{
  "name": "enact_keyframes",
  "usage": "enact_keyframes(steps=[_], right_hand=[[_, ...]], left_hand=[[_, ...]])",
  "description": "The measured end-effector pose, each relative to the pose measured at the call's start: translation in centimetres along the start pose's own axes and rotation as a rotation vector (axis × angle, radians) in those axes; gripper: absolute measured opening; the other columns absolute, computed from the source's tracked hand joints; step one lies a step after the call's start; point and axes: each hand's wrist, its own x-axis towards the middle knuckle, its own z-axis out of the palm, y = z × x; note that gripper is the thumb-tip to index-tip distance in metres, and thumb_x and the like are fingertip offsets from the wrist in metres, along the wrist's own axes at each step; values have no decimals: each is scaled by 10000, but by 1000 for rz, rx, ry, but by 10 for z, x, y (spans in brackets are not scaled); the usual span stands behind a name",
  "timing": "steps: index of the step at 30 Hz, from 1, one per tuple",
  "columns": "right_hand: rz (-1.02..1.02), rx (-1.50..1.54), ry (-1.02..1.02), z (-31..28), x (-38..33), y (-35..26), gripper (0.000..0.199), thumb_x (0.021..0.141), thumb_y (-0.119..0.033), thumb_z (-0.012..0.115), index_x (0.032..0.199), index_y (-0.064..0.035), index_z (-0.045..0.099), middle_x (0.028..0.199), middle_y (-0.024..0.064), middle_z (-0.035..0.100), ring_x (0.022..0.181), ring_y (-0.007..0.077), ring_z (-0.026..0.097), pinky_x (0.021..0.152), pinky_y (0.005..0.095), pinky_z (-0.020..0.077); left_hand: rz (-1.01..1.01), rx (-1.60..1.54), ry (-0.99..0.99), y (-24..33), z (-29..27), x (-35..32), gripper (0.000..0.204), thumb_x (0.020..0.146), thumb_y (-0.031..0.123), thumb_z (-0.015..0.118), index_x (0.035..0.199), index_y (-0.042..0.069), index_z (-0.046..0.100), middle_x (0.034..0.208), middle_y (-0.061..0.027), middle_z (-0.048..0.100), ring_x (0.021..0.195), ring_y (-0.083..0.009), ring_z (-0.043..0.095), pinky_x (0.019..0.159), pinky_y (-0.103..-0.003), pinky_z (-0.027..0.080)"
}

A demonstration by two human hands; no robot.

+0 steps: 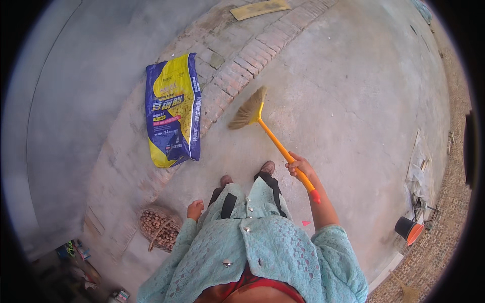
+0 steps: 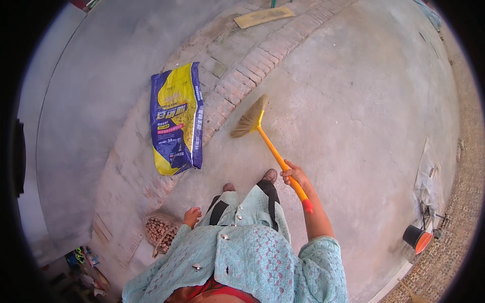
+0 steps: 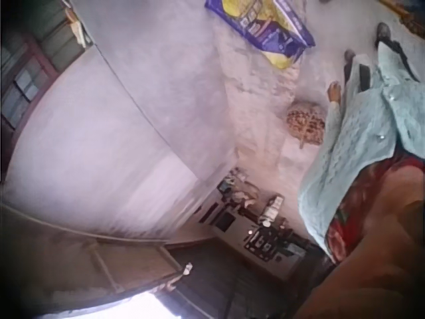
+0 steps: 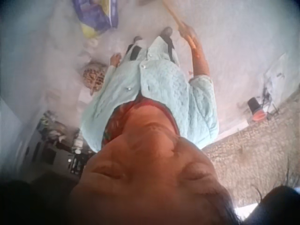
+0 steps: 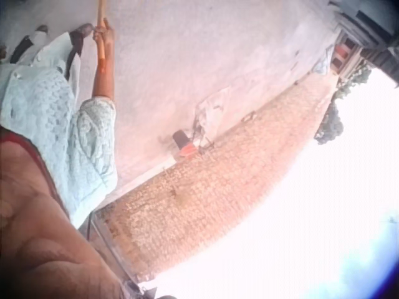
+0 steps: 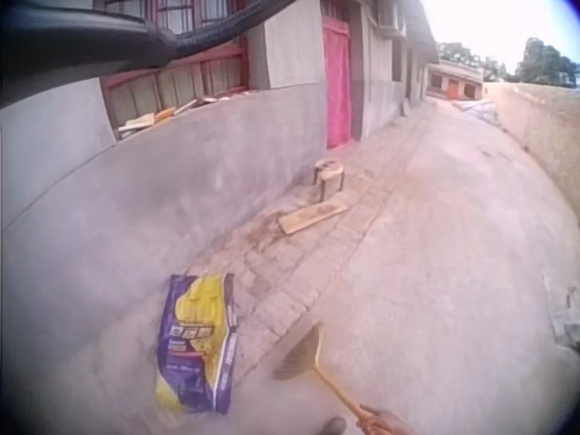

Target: The person sweeps a concrete courtyard using a yellow broom, moving debris and small paper pieces toward a central area. The person navigates around a basket of potatoes, a sack, and two buckets while continuing to sweep.

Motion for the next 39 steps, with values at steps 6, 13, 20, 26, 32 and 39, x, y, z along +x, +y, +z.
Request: enact_keyframes(steps=[6, 13, 20, 26, 32, 39], right_hand=[[-29, 72, 112, -49, 23, -63, 465, 682, 66, 479, 1111, -63, 354, 716, 117, 504, 454, 97, 434, 361, 176, 354], [-39, 64, 261, -93, -70, -64, 469, 678, 54, 446, 1128, -33, 343, 720, 109, 478, 448, 74, 418, 367, 167, 370], [35, -78, 201, -8, -165, 2, 836, 623, 90, 465, 1346, -170, 135, 739, 83, 491, 456, 100, 416, 388, 218, 363], [205, -57, -67, 18, -127, 46, 799, 632, 74, 500, 1335, -106, 167, 701, 78, 494, 464, 105, 435, 401, 224, 370], [206, -273, 7, -4, -54, 93, 789, 625, 84, 551, 1317, -43, 194, 663, 105, 545, 453, 134, 487, 377, 251, 395], [49, -252, 406, -83, -106, 49, 748, 601, 74, 580, 1279, 8, 272, 607, 92, 524, 423, 148, 480, 364, 264, 390]], left_hand=[[-9, 113, -43, 9, 26, -11, 303, 736, 189, 549, 977, 8, 577, 779, -78, 615, 698, -133, 575, 624, -262, 456], [141, 321, -141, -2, 41, 18, 305, 760, 216, 531, 1021, 59, 554, 823, -31, 596, 721, -123, 562, 561, -264, 433], [112, 260, -108, 7, 48, 33, 265, 738, 196, 542, 931, 21, 592, 754, -87, 623, 681, -148, 586, 654, -270, 462], [1, 186, -201, 30, 40, 35, 308, 768, 216, 529, 1047, 85, 537, 883, -32, 580, 749, -138, 554, 570, -270, 426], [-45, 175, -157, 41, 17, 29, 322, 768, 228, 528, 1063, 99, 527, 878, -26, 573, 773, -137, 559, 576, -280, 441], [-140, 283, -172, 42, 20, 31, 325, 769, 220, 510, 1072, 100, 517, 880, -24, 570, 768, -140, 562, 575, -301, 457]])
